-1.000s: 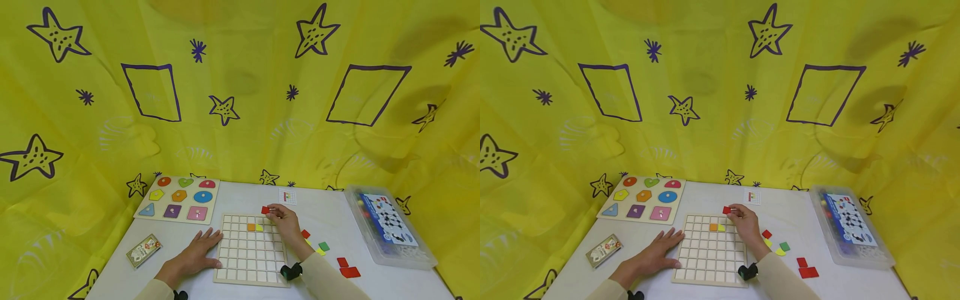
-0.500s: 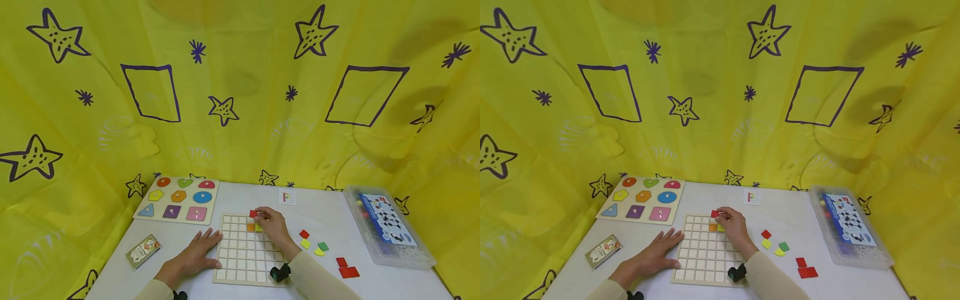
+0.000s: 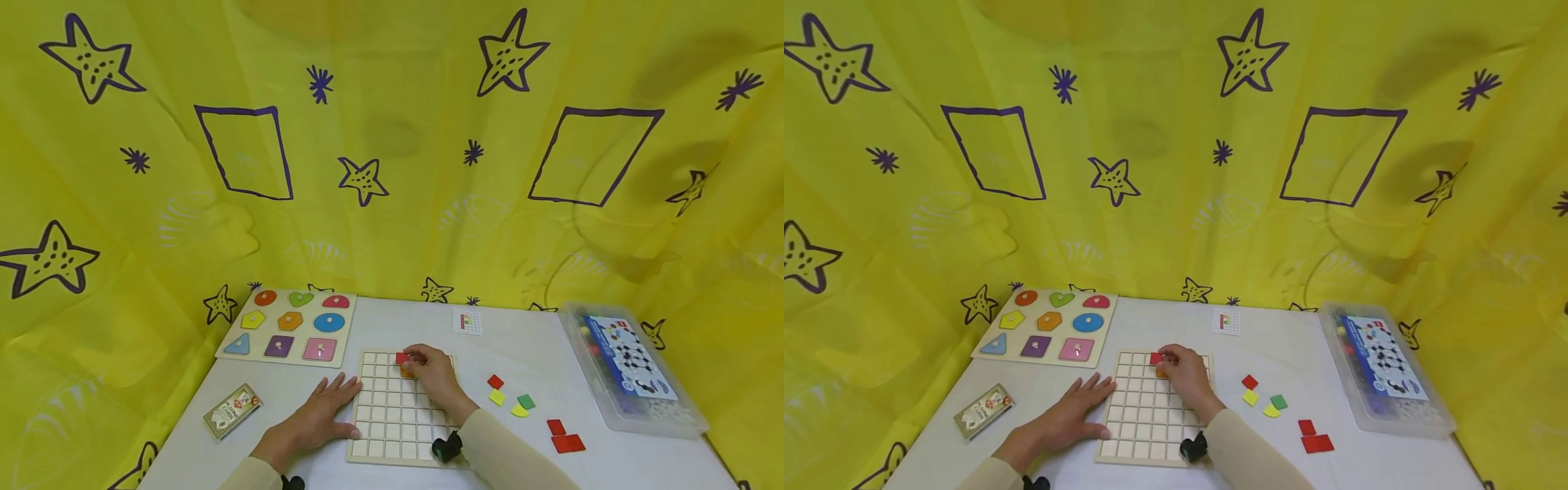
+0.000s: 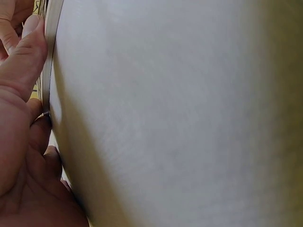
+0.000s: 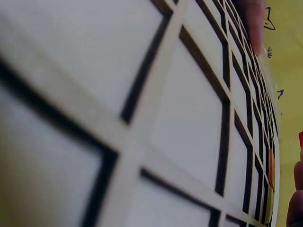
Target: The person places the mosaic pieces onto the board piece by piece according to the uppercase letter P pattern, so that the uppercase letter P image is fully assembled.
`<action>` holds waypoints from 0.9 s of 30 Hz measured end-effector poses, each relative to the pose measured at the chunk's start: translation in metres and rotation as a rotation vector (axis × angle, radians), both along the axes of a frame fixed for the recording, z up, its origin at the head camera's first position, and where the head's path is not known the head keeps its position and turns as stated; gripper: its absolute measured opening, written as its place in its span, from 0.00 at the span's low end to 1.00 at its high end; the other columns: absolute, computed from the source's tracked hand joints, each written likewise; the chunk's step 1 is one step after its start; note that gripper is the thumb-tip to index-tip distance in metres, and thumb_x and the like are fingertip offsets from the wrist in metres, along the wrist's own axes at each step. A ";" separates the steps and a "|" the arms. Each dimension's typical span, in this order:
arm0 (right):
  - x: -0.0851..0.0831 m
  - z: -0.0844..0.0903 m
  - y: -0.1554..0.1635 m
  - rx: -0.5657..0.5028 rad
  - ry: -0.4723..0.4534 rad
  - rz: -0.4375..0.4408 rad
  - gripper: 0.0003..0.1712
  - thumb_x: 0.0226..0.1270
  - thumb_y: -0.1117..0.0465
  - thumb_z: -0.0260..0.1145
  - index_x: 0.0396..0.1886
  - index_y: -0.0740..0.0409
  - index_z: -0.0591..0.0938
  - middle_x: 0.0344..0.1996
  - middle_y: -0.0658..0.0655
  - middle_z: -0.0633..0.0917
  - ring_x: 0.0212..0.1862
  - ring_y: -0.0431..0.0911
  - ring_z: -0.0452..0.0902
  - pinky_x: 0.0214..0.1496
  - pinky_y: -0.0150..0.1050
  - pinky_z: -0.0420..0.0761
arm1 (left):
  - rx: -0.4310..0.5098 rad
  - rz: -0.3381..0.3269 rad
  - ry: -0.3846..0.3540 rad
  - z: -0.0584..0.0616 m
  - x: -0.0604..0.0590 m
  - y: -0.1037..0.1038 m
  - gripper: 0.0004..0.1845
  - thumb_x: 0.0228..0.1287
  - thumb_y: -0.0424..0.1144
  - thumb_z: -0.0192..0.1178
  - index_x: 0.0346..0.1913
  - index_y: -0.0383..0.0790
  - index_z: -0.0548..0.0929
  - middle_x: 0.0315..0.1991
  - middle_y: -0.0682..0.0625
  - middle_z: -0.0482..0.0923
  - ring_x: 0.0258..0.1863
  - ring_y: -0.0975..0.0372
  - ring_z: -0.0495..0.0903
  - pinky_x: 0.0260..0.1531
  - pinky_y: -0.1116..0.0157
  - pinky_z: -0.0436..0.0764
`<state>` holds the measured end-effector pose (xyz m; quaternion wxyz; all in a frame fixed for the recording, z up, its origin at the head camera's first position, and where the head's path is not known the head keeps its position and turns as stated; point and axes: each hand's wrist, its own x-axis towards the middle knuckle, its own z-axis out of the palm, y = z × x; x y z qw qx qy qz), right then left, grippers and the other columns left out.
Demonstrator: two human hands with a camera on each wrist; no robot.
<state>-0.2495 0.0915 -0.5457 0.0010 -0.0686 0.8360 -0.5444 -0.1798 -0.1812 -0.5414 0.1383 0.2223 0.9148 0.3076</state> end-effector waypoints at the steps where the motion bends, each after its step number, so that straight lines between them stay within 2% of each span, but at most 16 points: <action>1: 0.000 0.000 -0.001 0.013 0.000 0.003 0.10 0.69 0.67 0.73 0.49 0.56 0.89 0.37 0.52 0.87 0.40 0.43 0.79 0.42 0.32 0.82 | 0.000 -0.001 0.000 0.000 0.000 0.000 0.50 0.60 0.57 0.75 0.80 0.39 0.67 0.82 0.42 0.62 0.84 0.40 0.50 0.83 0.36 0.42; 8: 0.002 0.000 -0.004 0.143 0.012 0.020 0.10 0.66 0.65 0.76 0.46 0.53 0.89 0.33 0.48 0.84 0.37 0.41 0.75 0.41 0.33 0.78 | 0.002 0.003 -0.014 -0.002 0.000 0.000 0.51 0.59 0.58 0.74 0.80 0.40 0.67 0.82 0.43 0.62 0.85 0.41 0.50 0.83 0.36 0.42; 18: 0.003 0.000 -0.006 0.228 0.080 0.055 0.10 0.64 0.64 0.77 0.45 0.54 0.89 0.31 0.48 0.84 0.35 0.41 0.71 0.40 0.36 0.73 | 0.003 0.008 -0.019 -0.001 -0.001 0.000 0.51 0.59 0.59 0.74 0.81 0.40 0.67 0.83 0.44 0.61 0.85 0.42 0.49 0.83 0.37 0.41; 23: 0.004 0.000 -0.006 0.258 0.069 0.062 0.10 0.63 0.64 0.78 0.44 0.54 0.90 0.29 0.46 0.83 0.35 0.42 0.70 0.38 0.35 0.72 | 0.001 0.003 -0.010 -0.003 -0.001 0.000 0.51 0.59 0.59 0.74 0.81 0.39 0.66 0.83 0.43 0.61 0.85 0.41 0.49 0.83 0.37 0.42; 27: 0.004 0.000 -0.007 0.279 0.078 0.078 0.10 0.62 0.64 0.79 0.43 0.53 0.90 0.30 0.46 0.85 0.36 0.41 0.72 0.41 0.36 0.73 | -0.004 0.006 -0.011 -0.003 -0.001 0.000 0.51 0.59 0.59 0.74 0.81 0.40 0.66 0.83 0.44 0.61 0.85 0.41 0.49 0.83 0.37 0.42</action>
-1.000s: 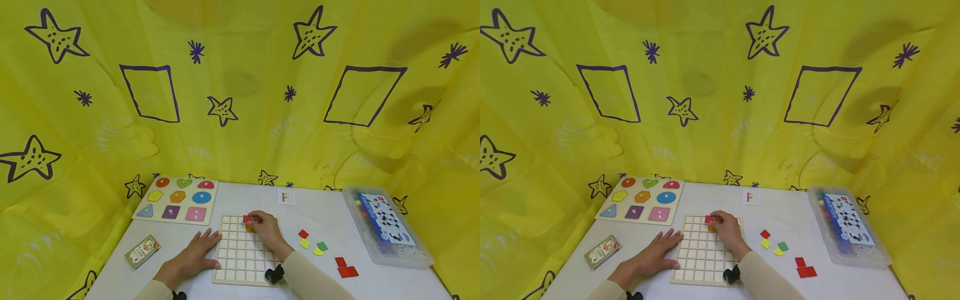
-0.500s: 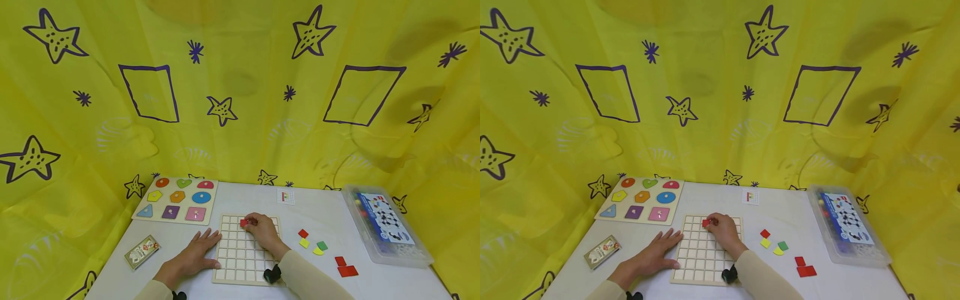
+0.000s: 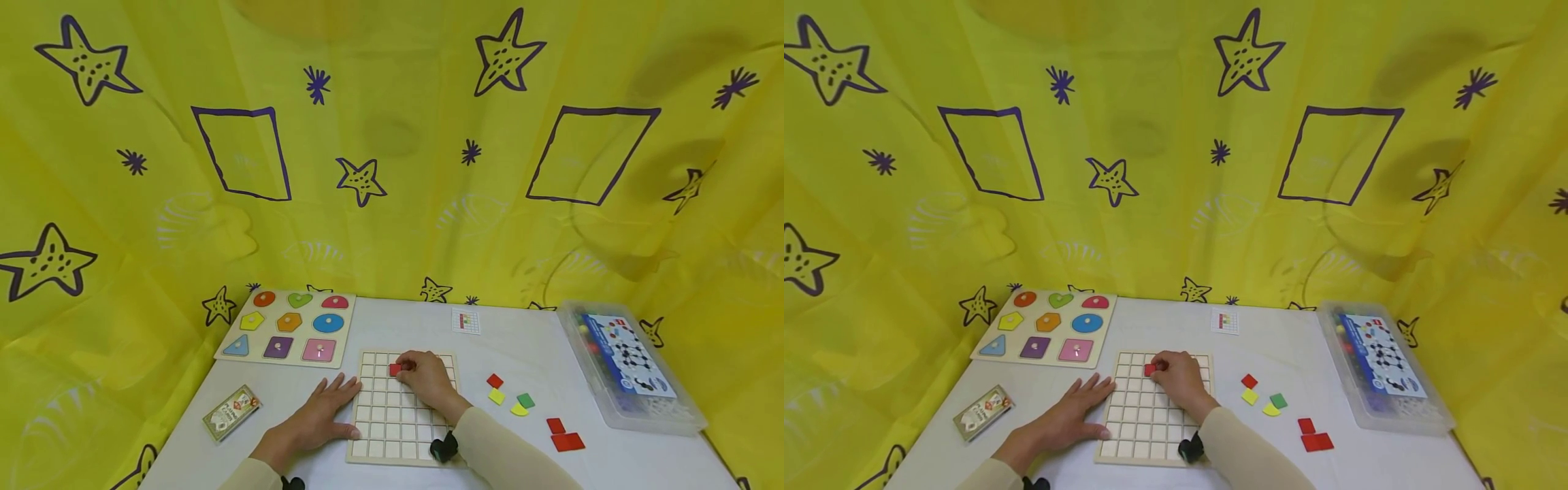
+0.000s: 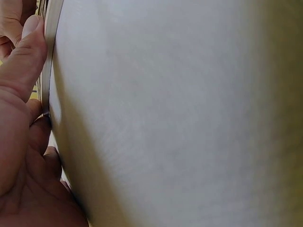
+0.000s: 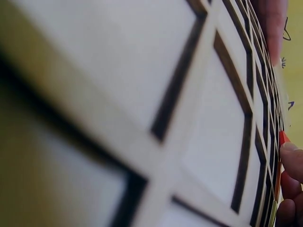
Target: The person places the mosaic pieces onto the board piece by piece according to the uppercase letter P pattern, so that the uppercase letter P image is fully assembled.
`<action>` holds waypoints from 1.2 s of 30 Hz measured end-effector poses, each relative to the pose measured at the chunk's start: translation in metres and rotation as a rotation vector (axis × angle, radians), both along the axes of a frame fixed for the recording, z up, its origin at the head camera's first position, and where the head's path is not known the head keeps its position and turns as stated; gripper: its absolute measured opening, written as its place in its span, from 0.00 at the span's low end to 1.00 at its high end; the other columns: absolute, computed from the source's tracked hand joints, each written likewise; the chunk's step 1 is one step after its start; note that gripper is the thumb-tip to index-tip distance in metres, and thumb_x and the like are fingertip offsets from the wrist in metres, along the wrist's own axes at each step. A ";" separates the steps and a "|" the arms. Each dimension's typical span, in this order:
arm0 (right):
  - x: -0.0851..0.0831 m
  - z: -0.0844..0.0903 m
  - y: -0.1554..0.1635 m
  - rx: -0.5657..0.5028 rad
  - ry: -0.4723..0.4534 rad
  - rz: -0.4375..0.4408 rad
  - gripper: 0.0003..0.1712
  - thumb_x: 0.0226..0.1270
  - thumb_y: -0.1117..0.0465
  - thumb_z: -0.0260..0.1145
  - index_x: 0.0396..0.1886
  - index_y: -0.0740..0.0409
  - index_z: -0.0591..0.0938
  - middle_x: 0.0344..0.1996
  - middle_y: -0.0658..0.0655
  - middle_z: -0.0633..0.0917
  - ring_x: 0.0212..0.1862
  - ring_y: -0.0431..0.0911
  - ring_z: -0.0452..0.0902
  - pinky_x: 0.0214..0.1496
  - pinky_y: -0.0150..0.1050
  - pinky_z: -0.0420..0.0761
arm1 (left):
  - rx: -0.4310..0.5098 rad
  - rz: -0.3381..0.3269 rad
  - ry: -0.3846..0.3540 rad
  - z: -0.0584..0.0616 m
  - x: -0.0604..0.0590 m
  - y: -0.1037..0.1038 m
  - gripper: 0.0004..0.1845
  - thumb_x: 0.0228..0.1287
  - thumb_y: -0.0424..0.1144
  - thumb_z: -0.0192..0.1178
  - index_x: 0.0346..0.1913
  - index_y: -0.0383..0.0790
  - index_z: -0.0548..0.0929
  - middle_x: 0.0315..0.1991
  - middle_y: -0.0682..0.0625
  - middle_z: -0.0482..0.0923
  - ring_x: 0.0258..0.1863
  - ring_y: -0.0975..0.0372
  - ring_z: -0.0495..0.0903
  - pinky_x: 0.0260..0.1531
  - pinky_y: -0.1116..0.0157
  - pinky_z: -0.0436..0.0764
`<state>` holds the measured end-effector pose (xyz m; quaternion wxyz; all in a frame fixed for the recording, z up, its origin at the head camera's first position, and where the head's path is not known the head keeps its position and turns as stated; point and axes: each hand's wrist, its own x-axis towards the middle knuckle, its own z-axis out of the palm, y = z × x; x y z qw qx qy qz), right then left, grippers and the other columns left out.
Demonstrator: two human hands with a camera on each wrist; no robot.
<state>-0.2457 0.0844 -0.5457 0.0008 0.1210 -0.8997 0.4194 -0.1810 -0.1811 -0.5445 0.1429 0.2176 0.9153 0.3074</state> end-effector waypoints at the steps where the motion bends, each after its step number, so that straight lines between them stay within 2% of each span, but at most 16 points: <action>1: 0.000 0.000 0.000 0.009 0.009 0.006 0.10 0.62 0.64 0.79 0.42 0.53 0.90 0.30 0.45 0.85 0.36 0.41 0.72 0.42 0.36 0.73 | 0.000 0.001 -0.001 0.000 0.000 0.000 0.51 0.59 0.59 0.74 0.81 0.40 0.66 0.83 0.44 0.61 0.85 0.42 0.49 0.83 0.37 0.42; 6: 0.000 0.000 -0.001 0.048 0.058 0.034 0.10 0.61 0.63 0.80 0.42 0.55 0.91 0.31 0.47 0.86 0.37 0.41 0.73 0.41 0.37 0.73 | 0.000 0.004 0.002 0.000 0.000 0.000 0.51 0.59 0.58 0.75 0.81 0.40 0.67 0.83 0.44 0.61 0.85 0.42 0.49 0.83 0.37 0.42; 14: 0.000 -0.002 0.000 0.060 0.059 0.030 0.11 0.62 0.62 0.79 0.45 0.54 0.92 0.31 0.46 0.86 0.38 0.41 0.74 0.45 0.39 0.74 | -0.007 0.003 -0.002 0.000 0.000 0.000 0.52 0.59 0.59 0.74 0.81 0.40 0.67 0.83 0.44 0.61 0.85 0.42 0.49 0.83 0.37 0.42; 26: -0.001 -0.004 0.002 -0.093 -0.004 0.011 0.13 0.64 0.64 0.78 0.48 0.56 0.90 0.34 0.49 0.84 0.37 0.42 0.73 0.41 0.36 0.75 | -0.001 0.005 -0.013 0.002 0.001 0.000 0.51 0.59 0.59 0.74 0.81 0.40 0.66 0.83 0.44 0.61 0.85 0.42 0.48 0.83 0.36 0.41; 31: -0.001 -0.003 0.002 -0.127 -0.033 -0.013 0.12 0.65 0.64 0.77 0.49 0.56 0.90 0.36 0.50 0.85 0.38 0.42 0.74 0.42 0.36 0.76 | 0.005 0.009 -0.021 0.002 0.001 0.001 0.51 0.60 0.58 0.74 0.81 0.41 0.66 0.83 0.44 0.61 0.85 0.42 0.48 0.83 0.37 0.40; 36: 0.000 0.004 0.005 -0.194 -0.062 -0.025 0.12 0.67 0.64 0.75 0.50 0.57 0.90 0.37 0.51 0.84 0.39 0.43 0.73 0.40 0.34 0.76 | 0.008 0.009 -0.019 0.002 0.000 0.001 0.50 0.60 0.58 0.74 0.81 0.41 0.67 0.83 0.44 0.61 0.85 0.42 0.48 0.83 0.37 0.40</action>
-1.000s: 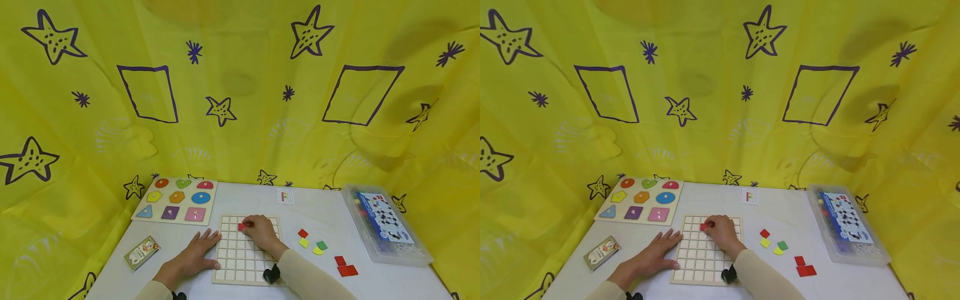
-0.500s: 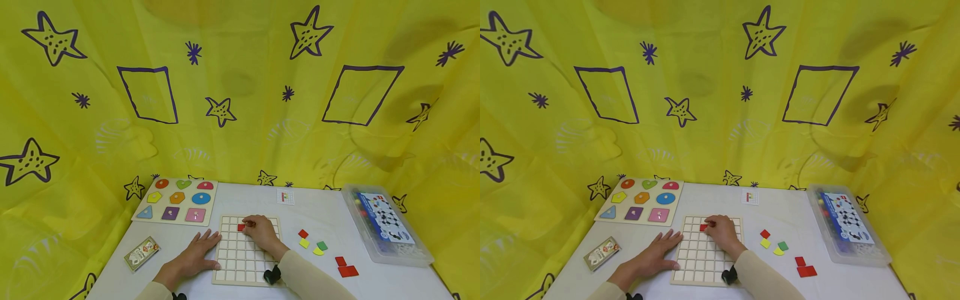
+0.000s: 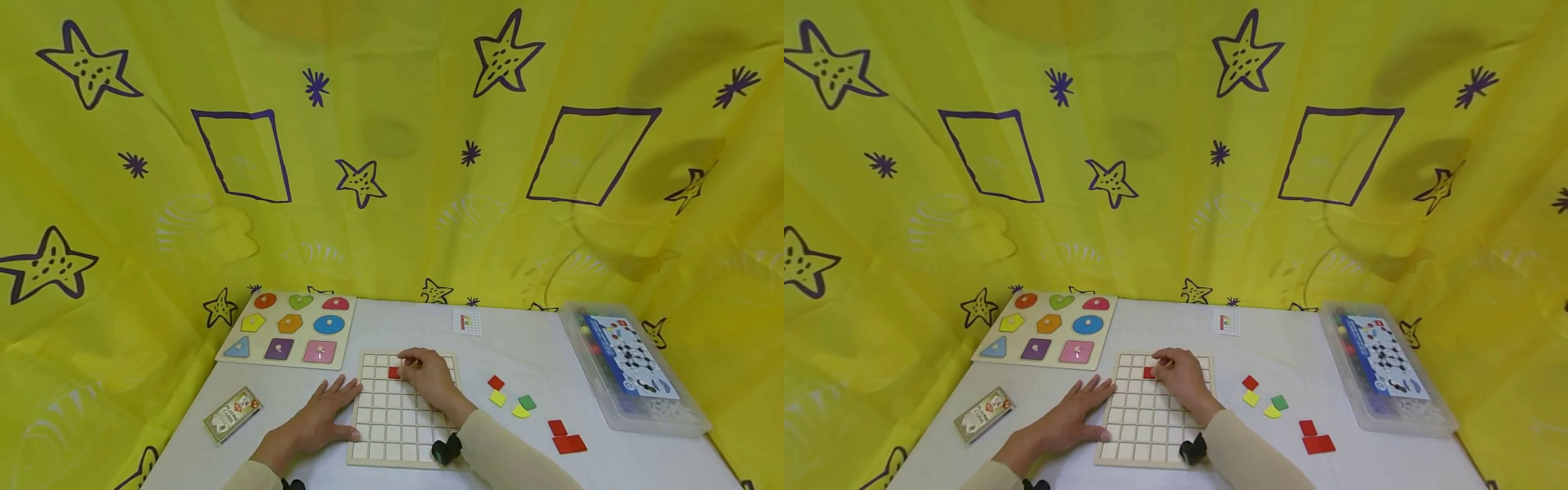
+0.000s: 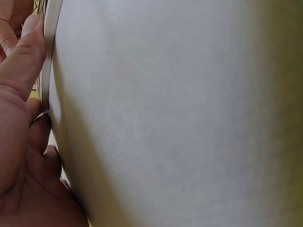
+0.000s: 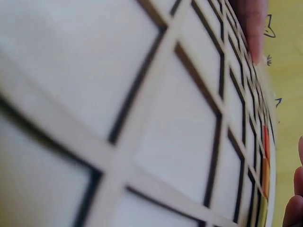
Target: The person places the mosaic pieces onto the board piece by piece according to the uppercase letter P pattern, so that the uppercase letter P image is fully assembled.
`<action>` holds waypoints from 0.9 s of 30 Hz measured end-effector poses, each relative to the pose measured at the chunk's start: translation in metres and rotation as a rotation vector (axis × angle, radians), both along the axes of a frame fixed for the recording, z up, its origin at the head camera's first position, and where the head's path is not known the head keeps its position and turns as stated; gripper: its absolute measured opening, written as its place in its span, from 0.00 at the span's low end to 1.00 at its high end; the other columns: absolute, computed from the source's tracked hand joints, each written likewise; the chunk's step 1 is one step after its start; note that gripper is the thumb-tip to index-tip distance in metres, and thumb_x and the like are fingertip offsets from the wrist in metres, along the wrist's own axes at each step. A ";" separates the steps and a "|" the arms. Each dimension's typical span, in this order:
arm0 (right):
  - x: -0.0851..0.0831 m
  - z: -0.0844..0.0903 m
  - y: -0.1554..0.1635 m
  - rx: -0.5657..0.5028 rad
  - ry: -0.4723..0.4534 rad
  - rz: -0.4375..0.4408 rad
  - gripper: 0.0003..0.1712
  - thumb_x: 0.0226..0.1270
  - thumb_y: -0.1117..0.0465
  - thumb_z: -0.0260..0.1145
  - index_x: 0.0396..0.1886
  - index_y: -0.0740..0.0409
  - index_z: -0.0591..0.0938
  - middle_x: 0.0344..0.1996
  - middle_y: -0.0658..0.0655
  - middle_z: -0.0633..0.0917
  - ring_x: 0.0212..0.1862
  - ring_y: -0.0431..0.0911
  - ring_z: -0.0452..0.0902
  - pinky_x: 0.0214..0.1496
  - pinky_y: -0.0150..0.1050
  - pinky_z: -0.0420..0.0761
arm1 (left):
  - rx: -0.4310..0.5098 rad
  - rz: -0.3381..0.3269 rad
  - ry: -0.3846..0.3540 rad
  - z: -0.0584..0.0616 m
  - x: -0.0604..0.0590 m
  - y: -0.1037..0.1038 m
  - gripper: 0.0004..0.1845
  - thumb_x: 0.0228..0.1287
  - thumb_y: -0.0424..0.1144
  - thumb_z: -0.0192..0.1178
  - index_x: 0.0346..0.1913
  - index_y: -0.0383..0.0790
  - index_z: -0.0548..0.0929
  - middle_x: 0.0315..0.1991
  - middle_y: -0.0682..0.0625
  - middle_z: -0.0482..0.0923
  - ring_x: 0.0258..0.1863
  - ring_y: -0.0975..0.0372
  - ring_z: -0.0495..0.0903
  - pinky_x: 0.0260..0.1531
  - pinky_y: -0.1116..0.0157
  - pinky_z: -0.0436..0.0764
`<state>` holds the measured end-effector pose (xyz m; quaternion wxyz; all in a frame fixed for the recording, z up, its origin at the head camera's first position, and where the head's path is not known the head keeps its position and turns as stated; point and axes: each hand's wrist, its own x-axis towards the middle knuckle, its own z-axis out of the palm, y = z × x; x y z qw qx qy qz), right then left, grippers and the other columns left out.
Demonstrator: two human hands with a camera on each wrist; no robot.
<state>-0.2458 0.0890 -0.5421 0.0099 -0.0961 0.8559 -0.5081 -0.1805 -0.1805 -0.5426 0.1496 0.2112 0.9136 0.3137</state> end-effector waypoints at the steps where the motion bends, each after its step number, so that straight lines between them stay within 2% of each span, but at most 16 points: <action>1: 0.000 0.001 0.001 -0.010 -0.007 -0.002 0.12 0.68 0.63 0.74 0.50 0.57 0.90 0.38 0.50 0.83 0.39 0.43 0.72 0.39 0.33 0.75 | 0.000 0.001 -0.002 0.000 0.000 0.000 0.50 0.60 0.58 0.74 0.81 0.41 0.66 0.83 0.45 0.61 0.85 0.42 0.48 0.83 0.37 0.40; 11: 0.003 0.014 0.020 -0.070 -0.021 -0.039 0.12 0.70 0.65 0.73 0.52 0.59 0.89 0.38 0.51 0.83 0.39 0.46 0.72 0.34 0.31 0.74 | -0.002 0.003 0.013 -0.001 0.001 0.000 0.50 0.59 0.57 0.75 0.81 0.40 0.67 0.83 0.44 0.61 0.85 0.42 0.49 0.83 0.37 0.41; 21: 0.006 0.019 0.048 -0.049 -0.036 -0.126 0.13 0.70 0.65 0.73 0.53 0.57 0.89 0.40 0.51 0.85 0.44 0.46 0.73 0.39 0.31 0.76 | -0.001 0.006 0.018 0.000 0.002 0.000 0.50 0.59 0.57 0.75 0.81 0.40 0.67 0.83 0.44 0.62 0.85 0.42 0.49 0.83 0.37 0.41; 27: 0.012 0.022 0.075 -0.010 -0.004 -0.165 0.13 0.70 0.66 0.73 0.53 0.60 0.89 0.40 0.53 0.86 0.44 0.45 0.74 0.41 0.32 0.76 | 0.001 0.012 0.009 -0.001 0.002 0.001 0.51 0.59 0.57 0.75 0.81 0.41 0.67 0.83 0.45 0.61 0.85 0.42 0.49 0.83 0.37 0.41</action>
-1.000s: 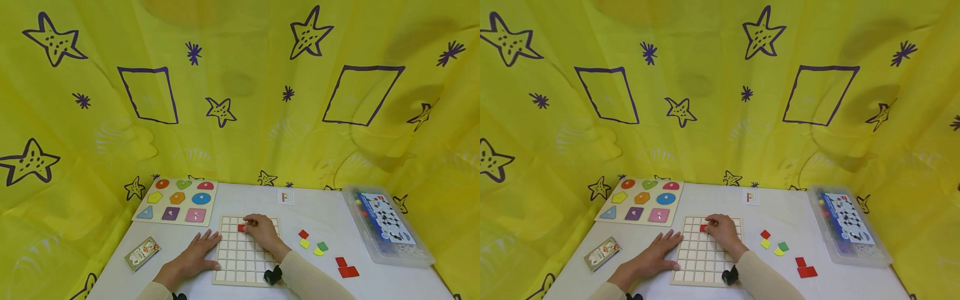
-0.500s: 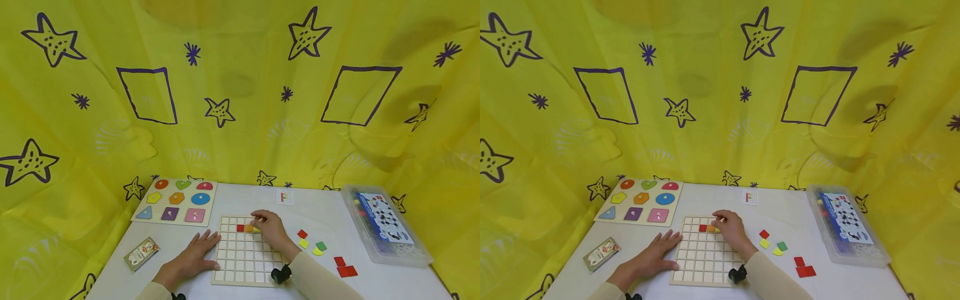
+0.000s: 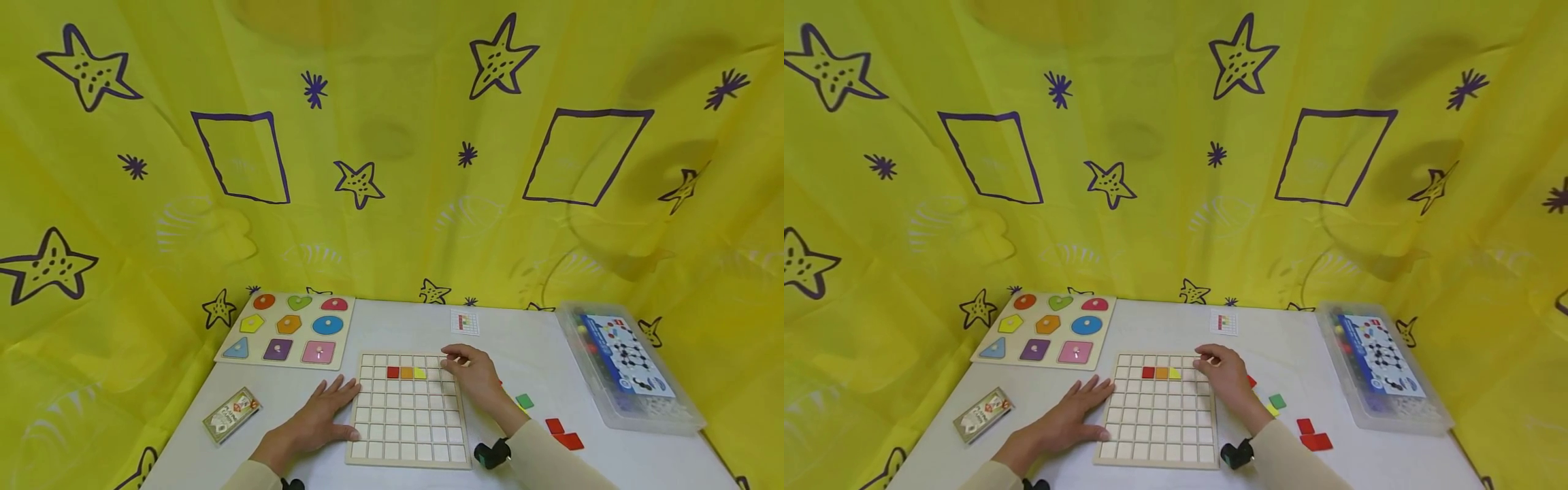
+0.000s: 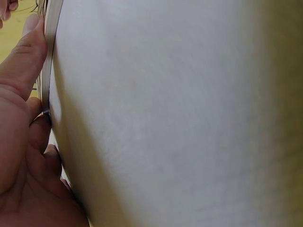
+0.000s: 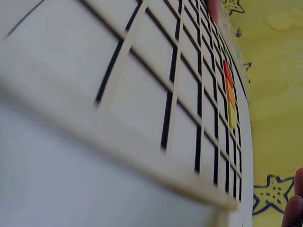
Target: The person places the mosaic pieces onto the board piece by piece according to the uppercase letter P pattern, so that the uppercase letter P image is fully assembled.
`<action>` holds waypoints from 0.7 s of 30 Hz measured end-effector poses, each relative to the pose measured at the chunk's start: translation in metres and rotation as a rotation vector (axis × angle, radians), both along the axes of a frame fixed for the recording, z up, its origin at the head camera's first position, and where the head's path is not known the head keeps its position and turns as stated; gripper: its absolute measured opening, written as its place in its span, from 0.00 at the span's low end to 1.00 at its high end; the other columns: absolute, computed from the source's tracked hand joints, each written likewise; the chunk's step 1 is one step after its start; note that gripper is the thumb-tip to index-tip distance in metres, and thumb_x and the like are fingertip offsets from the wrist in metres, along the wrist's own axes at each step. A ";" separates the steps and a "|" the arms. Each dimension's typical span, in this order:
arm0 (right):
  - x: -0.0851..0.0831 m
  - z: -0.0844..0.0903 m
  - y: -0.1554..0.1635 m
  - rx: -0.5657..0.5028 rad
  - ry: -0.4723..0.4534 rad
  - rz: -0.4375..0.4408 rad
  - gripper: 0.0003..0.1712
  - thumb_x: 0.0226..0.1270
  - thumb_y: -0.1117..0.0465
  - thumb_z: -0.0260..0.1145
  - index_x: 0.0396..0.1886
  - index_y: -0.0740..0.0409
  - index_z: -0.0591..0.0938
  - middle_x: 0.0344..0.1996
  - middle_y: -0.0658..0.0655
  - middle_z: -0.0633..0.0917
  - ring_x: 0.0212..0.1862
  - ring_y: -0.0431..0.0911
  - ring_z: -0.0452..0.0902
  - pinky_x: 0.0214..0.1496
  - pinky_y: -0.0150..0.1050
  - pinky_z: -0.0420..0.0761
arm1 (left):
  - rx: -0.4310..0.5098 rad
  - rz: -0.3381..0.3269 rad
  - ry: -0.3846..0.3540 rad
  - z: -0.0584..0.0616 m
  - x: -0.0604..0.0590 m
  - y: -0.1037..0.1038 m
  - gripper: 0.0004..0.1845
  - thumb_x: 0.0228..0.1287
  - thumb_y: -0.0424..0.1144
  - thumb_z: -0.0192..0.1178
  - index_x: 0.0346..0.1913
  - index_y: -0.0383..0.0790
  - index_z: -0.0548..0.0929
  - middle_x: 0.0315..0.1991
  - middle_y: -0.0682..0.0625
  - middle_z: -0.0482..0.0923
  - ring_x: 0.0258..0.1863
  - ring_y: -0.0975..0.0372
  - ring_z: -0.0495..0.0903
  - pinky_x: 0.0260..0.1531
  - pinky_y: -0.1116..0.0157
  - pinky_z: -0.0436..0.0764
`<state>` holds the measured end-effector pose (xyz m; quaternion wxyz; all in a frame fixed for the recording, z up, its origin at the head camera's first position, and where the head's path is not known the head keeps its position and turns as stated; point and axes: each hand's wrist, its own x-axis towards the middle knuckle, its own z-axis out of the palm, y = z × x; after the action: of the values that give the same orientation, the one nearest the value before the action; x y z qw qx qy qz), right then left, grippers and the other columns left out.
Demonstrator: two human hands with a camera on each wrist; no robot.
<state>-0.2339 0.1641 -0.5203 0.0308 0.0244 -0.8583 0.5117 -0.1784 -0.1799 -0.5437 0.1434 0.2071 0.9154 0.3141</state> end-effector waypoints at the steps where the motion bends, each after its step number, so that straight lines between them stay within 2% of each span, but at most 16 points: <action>1: 0.002 0.001 0.006 0.010 0.001 -0.006 0.13 0.70 0.66 0.73 0.53 0.60 0.89 0.41 0.53 0.86 0.44 0.45 0.74 0.42 0.32 0.76 | 0.001 0.001 0.000 0.000 0.000 0.000 0.51 0.59 0.57 0.75 0.81 0.41 0.67 0.83 0.45 0.61 0.85 0.42 0.49 0.83 0.37 0.41; 4: 0.007 0.003 0.025 0.038 0.005 -0.032 0.14 0.70 0.66 0.73 0.53 0.61 0.89 0.42 0.55 0.87 0.44 0.44 0.75 0.41 0.32 0.76 | 0.002 0.001 -0.003 0.000 0.000 0.000 0.51 0.59 0.57 0.75 0.81 0.41 0.67 0.83 0.45 0.61 0.85 0.42 0.49 0.83 0.37 0.41; 11: 0.014 0.002 0.068 0.096 -0.037 -0.092 0.16 0.70 0.64 0.73 0.56 0.62 0.88 0.45 0.58 0.86 0.45 0.48 0.75 0.34 0.29 0.79 | -0.005 0.005 -0.007 0.002 -0.002 -0.001 0.50 0.60 0.58 0.74 0.81 0.42 0.66 0.83 0.45 0.61 0.85 0.42 0.48 0.83 0.36 0.40; 16: 0.014 -0.005 0.083 0.171 -0.089 -0.104 0.19 0.71 0.60 0.73 0.57 0.62 0.86 0.46 0.58 0.86 0.46 0.50 0.75 0.39 0.34 0.77 | 0.001 0.004 -0.009 0.002 -0.001 -0.002 0.50 0.60 0.57 0.75 0.81 0.40 0.66 0.83 0.44 0.61 0.85 0.41 0.48 0.82 0.35 0.40; 21: 0.013 -0.013 0.088 0.233 -0.094 -0.102 0.18 0.68 0.60 0.74 0.53 0.65 0.86 0.42 0.57 0.86 0.41 0.48 0.77 0.41 0.38 0.77 | 0.005 -0.011 -0.002 0.000 -0.001 0.000 0.50 0.60 0.57 0.75 0.81 0.40 0.66 0.83 0.43 0.61 0.85 0.42 0.48 0.83 0.36 0.40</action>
<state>-0.2210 0.2516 -0.5336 0.0135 -0.0397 -0.9124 0.4071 -0.1792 -0.1802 -0.5437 0.1453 0.2121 0.9134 0.3156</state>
